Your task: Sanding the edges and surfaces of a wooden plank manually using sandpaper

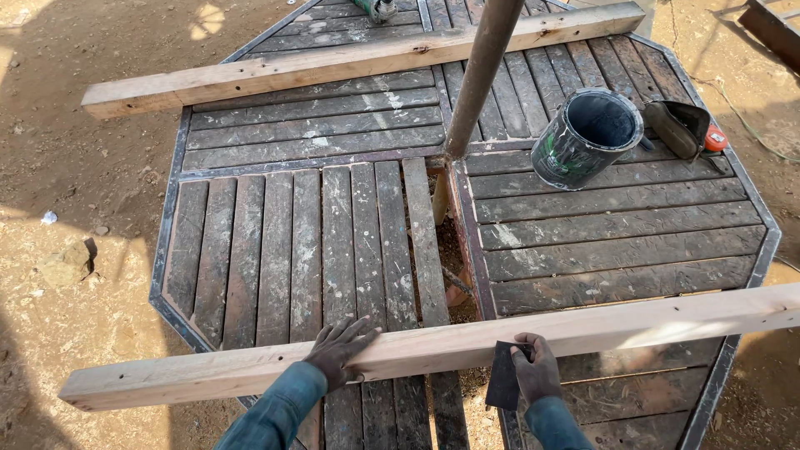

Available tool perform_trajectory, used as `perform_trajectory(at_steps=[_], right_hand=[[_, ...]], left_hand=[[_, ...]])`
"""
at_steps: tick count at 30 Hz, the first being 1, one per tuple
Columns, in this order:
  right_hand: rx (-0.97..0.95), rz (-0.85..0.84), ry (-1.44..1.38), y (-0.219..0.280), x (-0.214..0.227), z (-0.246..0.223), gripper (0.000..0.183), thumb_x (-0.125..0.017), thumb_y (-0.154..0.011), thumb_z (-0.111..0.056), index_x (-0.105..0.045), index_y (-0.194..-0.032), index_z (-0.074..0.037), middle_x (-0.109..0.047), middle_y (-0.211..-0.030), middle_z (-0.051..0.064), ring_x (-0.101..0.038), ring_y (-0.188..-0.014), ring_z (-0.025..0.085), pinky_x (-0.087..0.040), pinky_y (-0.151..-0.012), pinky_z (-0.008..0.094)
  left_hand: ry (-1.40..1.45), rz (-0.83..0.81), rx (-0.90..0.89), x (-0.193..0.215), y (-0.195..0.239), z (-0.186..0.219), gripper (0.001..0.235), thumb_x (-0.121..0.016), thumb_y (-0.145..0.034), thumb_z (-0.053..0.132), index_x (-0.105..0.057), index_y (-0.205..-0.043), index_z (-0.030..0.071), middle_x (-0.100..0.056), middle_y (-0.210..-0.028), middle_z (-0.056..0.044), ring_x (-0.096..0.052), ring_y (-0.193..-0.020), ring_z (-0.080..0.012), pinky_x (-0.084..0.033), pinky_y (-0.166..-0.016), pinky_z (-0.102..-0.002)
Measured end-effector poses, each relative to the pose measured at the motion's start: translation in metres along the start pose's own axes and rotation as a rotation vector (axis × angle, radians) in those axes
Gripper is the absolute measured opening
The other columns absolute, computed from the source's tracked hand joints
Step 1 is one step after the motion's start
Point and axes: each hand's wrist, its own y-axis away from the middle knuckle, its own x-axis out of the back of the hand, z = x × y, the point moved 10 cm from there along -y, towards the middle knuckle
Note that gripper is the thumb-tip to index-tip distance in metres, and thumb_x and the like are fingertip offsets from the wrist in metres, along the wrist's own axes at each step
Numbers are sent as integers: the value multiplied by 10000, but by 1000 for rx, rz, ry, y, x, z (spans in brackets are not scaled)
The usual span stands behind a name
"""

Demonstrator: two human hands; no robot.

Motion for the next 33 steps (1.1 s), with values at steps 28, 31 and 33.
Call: perform_trajectory(at_steps=[28, 31, 33], right_hand=[[176, 9, 345, -34, 7, -75, 308, -664, -962, -286, -760, -1237, -186, -758, -1272, 38, -697, -1168, 247, -536, -1047, 384], [325, 314, 222, -5, 51, -143, 220, -692, -1007, -256, -725, -1174, -116, -757, -1078, 79, -700, -987, 252, -558, -875, 387], [609, 360, 220, 25, 50, -204, 185, -632, -1067, -129, -676, -1206, -16, -722, -1221, 154, -692, -1097, 307, -582, -929, 405]], left_hand=[[-136, 477, 189, -22, 17, -42, 1216, -832, -817, 616, -59, -1671, 227, 13, -1758, 11, 50, -1603, -315, -37, -1244, -576], [-38, 473, 307, -23, 37, -62, 1173, -416, -817, 934, 16, -1665, 249, 109, -1751, -21, 115, -1599, -331, 33, -1241, -607], [35, 518, 502, -25, 53, -90, 1101, -364, -854, 879, 66, -1655, 259, 196, -1740, -41, 185, -1595, -304, 70, -1261, -538]])
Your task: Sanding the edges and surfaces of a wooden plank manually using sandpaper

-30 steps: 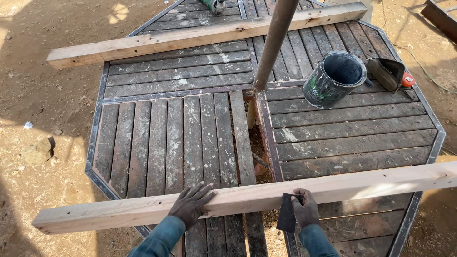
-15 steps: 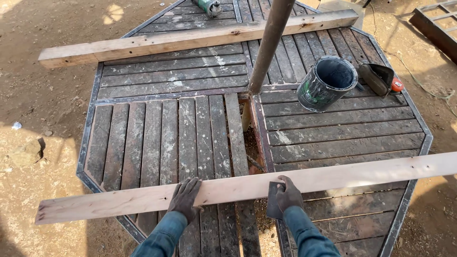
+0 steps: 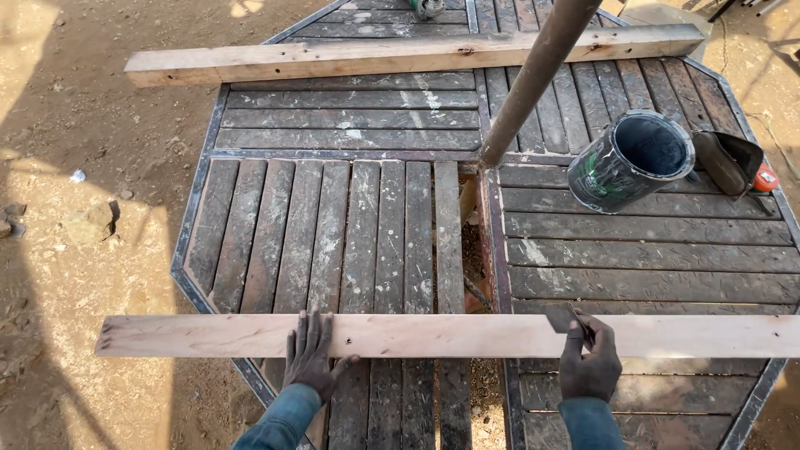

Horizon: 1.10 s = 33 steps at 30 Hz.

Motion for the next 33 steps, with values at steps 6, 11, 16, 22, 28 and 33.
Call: perform_trajectory(at_steps=[6, 11, 16, 22, 28, 33], right_hand=[[195, -574, 276, 61, -114, 16, 246, -682, -820, -229, -584, -1032, -151, -613, -1454, 147, -483, -1467, 353, -397, -1199, 498], [300, -482, 470, 77, -135, 30, 785, -639, -654, -215, -520, -1421, -97, -505, -1548, 109, -436, -1458, 321, -348, -1223, 488], [128, -513, 660, 68, -152, 76, 812, -629, -655, -328, -536, -1455, -233, -386, -1691, 48, -206, -1632, 302, -156, -1274, 566], [60, -626, 644, 60, -160, 78, 758, -560, -783, -344, -504, -1521, -182, -431, -1633, 123, -265, -1566, 358, -216, -1282, 536], [-18, -926, 785, 45, -163, 50, 782, -604, -783, -387, -427, -1538, -279, -293, -1699, -93, -139, -1625, 295, -206, -1269, 588], [74, -1371, 981, 43, -177, 57, 999, -880, -865, -368, -215, -1611, -382, -182, -1717, -168, -107, -1621, 207, -202, -1300, 622]], left_hand=[[146, 45, 514, 1, -3, -98, 1571, -579, -567, 1009, 66, -1634, 54, 185, -1730, -170, 203, -1594, -343, 50, -1266, -521], [180, 97, 728, -4, 8, -188, 1657, -674, -441, 1003, -32, -1644, 63, 89, -1727, -230, 109, -1602, -387, -28, -1269, -528], [180, 94, 741, -16, 16, -214, 1598, -711, -483, 982, -54, -1657, 119, 105, -1710, -270, 123, -1588, -428, 38, -1268, -529], [61, 299, 619, -25, 19, -201, 1516, -599, -588, 999, -71, -1647, 52, 42, -1705, -290, 89, -1578, -464, 10, -1252, -597], [80, -74, 585, 19, 21, -163, 1161, -506, -832, 859, 57, -1667, 281, 254, -1725, -126, 228, -1556, -472, 5, -1258, -619], [81, -323, 132, 24, -19, -101, 959, -829, -845, 442, -275, -1602, 243, -245, -1684, 75, -64, -1610, -214, 24, -1280, -634]])
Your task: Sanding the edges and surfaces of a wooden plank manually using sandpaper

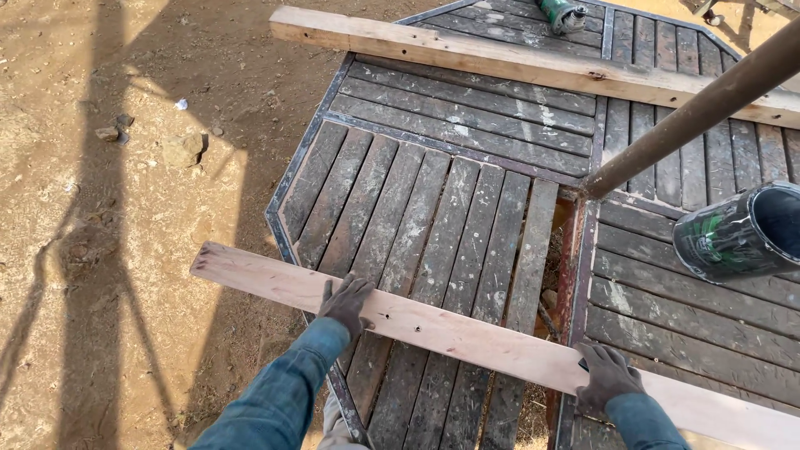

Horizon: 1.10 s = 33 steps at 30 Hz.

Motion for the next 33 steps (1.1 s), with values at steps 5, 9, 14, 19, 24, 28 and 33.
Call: perform_trajectory(at_steps=[5, 9, 14, 19, 24, 28, 33], right_hand=[[12, -72, 176, -10, 10, 0, 1028, -918, -830, -533, -236, -1595, -447, -193, -1718, -176, -182, -1611, 197, -237, -1296, 594], [39, -107, 220, -17, 10, 0, 1039, -923, -820, -549, -246, -1601, -440, -185, -1725, -155, -185, -1612, 199, -250, -1291, 566], [46, -108, 223, -28, 7, 5, 1064, -945, -783, -578, -270, -1594, -437, -198, -1722, -143, -180, -1614, 200, -249, -1268, 584], [54, -50, 169, -35, -6, 16, 1076, -978, -755, -562, -304, -1584, -432, -215, -1716, -166, -228, -1599, 155, -230, -1268, 530], [64, 30, -2, -30, -19, 27, 1070, -901, -855, -457, -170, -1635, -403, -47, -1758, -150, 17, -1643, 85, -101, -1302, 467], [40, 121, -117, -1, 4, 17, 732, -429, -964, -664, -250, -1608, -363, -68, -1752, -27, -16, -1646, 178, -71, -1329, 492], [-30, 220, -371, 13, 21, 23, 769, -521, -992, -441, -207, -1645, -182, -436, -1604, 120, -511, -1425, 376, -382, -1255, 512]], left_hand=[[-179, -77, -160, -18, -36, 39, 1047, -959, -637, 442, -397, -1502, 260, -455, -1498, -19, -369, -1438, -311, -177, -1235, -542], [-315, -284, -184, -16, -35, 61, 1196, -972, -557, 461, -340, -1561, 318, -404, -1597, -32, -394, -1456, -340, -291, -1174, -573], [-319, -417, -168, -32, -40, 56, 1269, -929, -574, 492, -251, -1629, 300, -260, -1703, 4, -280, -1547, -285, -180, -1245, -598], [-262, -283, -225, -46, -47, 45, 1220, -954, -493, 489, -384, -1559, 324, -499, -1547, 20, -485, -1387, -298, -338, -1155, -525], [-127, -111, -118, -44, -33, 24, 1145, -945, -602, 536, -346, -1562, 359, -310, -1657, 68, -187, -1576, -250, -29, -1278, -556], [-101, -44, 172, -14, 23, -6, 1245, -822, -721, 745, -143, -1656, 281, 267, -1724, -54, 268, -1559, -381, 96, -1255, -597], [61, 546, 329, -54, 21, -62, 1788, -775, -379, 1017, 38, -1641, 45, 157, -1699, -289, 147, -1574, -459, 5, -1258, -577]])
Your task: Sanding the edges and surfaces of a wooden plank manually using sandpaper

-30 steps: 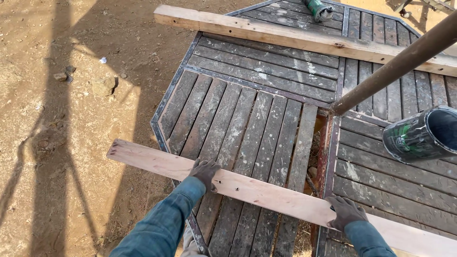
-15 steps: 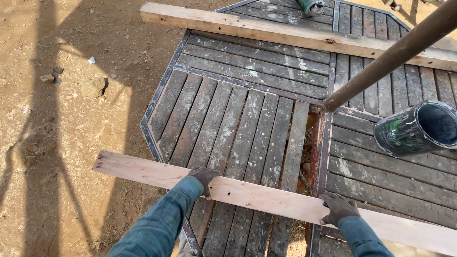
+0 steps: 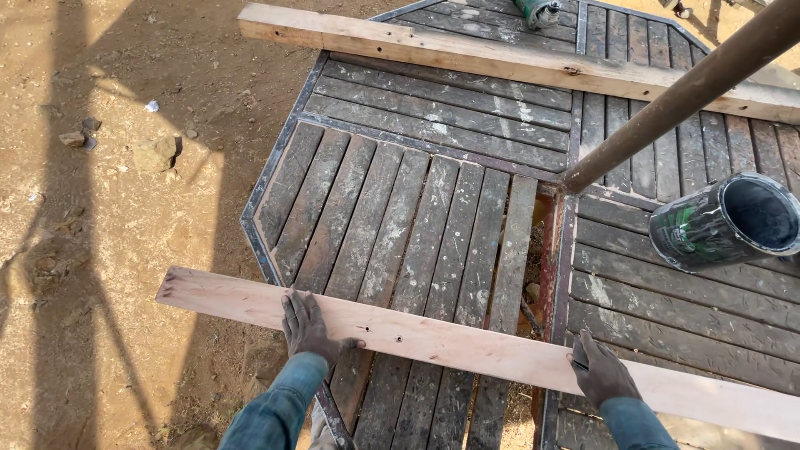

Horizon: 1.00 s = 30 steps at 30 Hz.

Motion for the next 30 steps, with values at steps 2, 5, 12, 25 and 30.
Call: perform_trajectory(at_steps=[2, 5, 12, 25, 30], right_hand=[[30, 38, 86, -18, -25, 20, 692, -449, -1011, -468, -283, -1607, -159, -345, -1655, 101, -350, -1517, 329, -283, -1291, 472], [18, 76, 173, -18, -37, 10, 654, -350, -1030, -505, -329, -1586, -162, -244, -1711, 47, -177, -1613, 276, -158, -1329, 449], [289, 166, 129, 30, -79, -162, 560, -257, -1066, -338, -326, -1559, -83, -253, -1671, 175, -174, -1584, 366, -129, -1297, 483], [286, 36, 139, 22, -56, -100, 584, -273, -1055, -371, -248, -1601, -162, -193, -1711, 55, -122, -1612, 246, -118, -1300, 407], [211, 56, 160, 18, -68, -128, 582, -211, -1069, -367, -272, -1591, -118, -225, -1691, 123, -156, -1598, 315, -114, -1309, 438]], left_hand=[[25, -57, 10, -5, -3, -5, 1675, -817, -476, 931, -4, -1640, 42, 137, -1705, -282, 147, -1580, -445, -4, -1264, -553], [69, -215, 18, 1, -10, -19, 1396, -865, -658, 721, -105, -1638, 81, 125, -1733, -191, 119, -1605, -374, -117, -1276, -461], [-22, -315, -2, -13, -20, -26, 1248, -884, -732, 622, -188, -1630, 107, 80, -1742, -200, 54, -1612, -381, -149, -1295, -392], [-57, -228, -116, -17, -15, -33, 1146, -784, -773, 620, -193, -1638, 155, 46, -1747, -189, -21, -1610, -415, -395, -1197, -477], [-137, -166, -152, -29, -18, -33, 1165, -708, -791, 731, -193, -1633, 113, 40, -1727, -253, -19, -1590, -457, -214, -1272, -448]])
